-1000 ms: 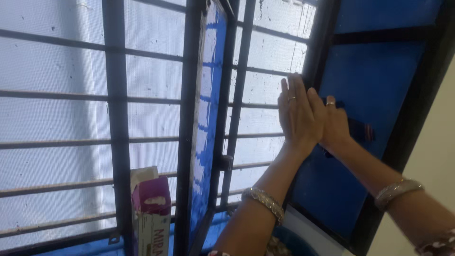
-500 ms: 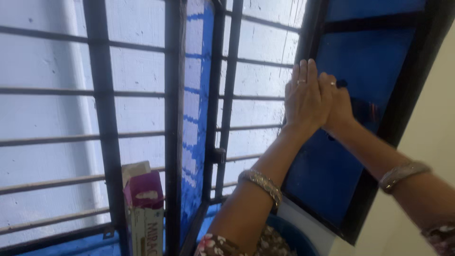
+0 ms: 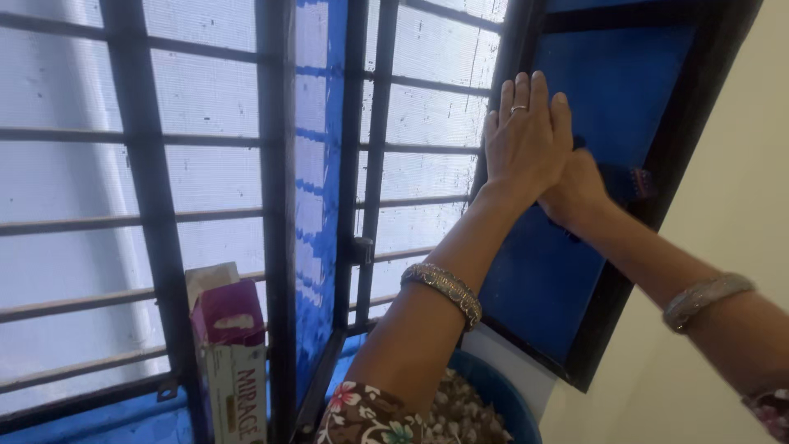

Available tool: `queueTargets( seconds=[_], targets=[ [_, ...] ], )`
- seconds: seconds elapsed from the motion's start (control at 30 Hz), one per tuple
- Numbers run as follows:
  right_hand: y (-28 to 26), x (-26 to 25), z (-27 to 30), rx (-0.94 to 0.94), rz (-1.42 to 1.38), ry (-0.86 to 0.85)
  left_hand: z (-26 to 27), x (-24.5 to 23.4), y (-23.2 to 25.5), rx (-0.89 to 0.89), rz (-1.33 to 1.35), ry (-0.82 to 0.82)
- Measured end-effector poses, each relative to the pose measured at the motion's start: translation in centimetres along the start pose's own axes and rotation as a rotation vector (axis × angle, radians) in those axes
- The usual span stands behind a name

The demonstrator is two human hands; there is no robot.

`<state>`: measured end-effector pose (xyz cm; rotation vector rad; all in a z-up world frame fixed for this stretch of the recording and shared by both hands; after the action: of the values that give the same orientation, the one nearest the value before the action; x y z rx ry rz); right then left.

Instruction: The person wipes the blue window frame and the mesh screen with a dark cloth. They clean the vertical bars and the horizontal sections of the window, moving the cloth across the surface to remove dirt.

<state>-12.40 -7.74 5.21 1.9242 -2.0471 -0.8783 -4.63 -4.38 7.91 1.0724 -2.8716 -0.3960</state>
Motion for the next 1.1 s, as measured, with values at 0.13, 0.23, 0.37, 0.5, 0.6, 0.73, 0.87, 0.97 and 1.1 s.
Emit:
queueTargets(
  seconds=[0.13,0.23,0.37,0.5,0.6,0.73,0.87,0.97,1.1],
  targets=[
    [4.0,-4.4,-2.6,0.047,0.158,-0.034,-0.7,-1.0,0.8,0.008,-0.014,-0.012],
    [5.3,-7.0,-3.3,0.090,0.233,0.121,-0.7,-1.4,1.1,0.042,-0.009,-0.006],
    [1.9,-4.1,0.1,0.030,0.272,0.211,0.0,-1.4,0.8,0.010,0.027,-0.022],
    [-1.5,0.9,4.6,-0.134,0.186,0.040,1.0,-1.1,0.8,-0.013,0.030,-0.052],
    [-0.4,-0.4,3.4,-0.149,0.153,0.028,0.8,-1.5,1.3,0.002,0.032,-0.093],
    [5.9,-7.0,-1.5,0.061,0.189,0.221,0.6,-2.2,1.8,0.020,0.030,-0.077],
    [6.6,-8.4,-0.1,0.158,0.261,0.284,1.8,-0.9,1.0,-0.015,0.059,-0.097],
    [3.2,-6.1,3.8,0.116,0.216,0.169,2.9,-0.3,0.2,-0.016,0.035,-0.130],
    [1.5,-5.5,5.0,-0.044,0.248,0.201,2.7,-1.0,0.0,0.003,-0.003,-0.146]
  ],
)
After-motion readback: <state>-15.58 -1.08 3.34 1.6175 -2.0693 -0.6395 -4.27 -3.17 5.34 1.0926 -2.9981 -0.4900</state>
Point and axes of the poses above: each hand's wrist, its own z-axis away from the middle knuckle, its own x-axis out of the palm, y = z × x, the point moved 7 cm from there along -z, towards the middle knuckle, and after that the axes turned 12 degrees about z, right-handed, at the moved point
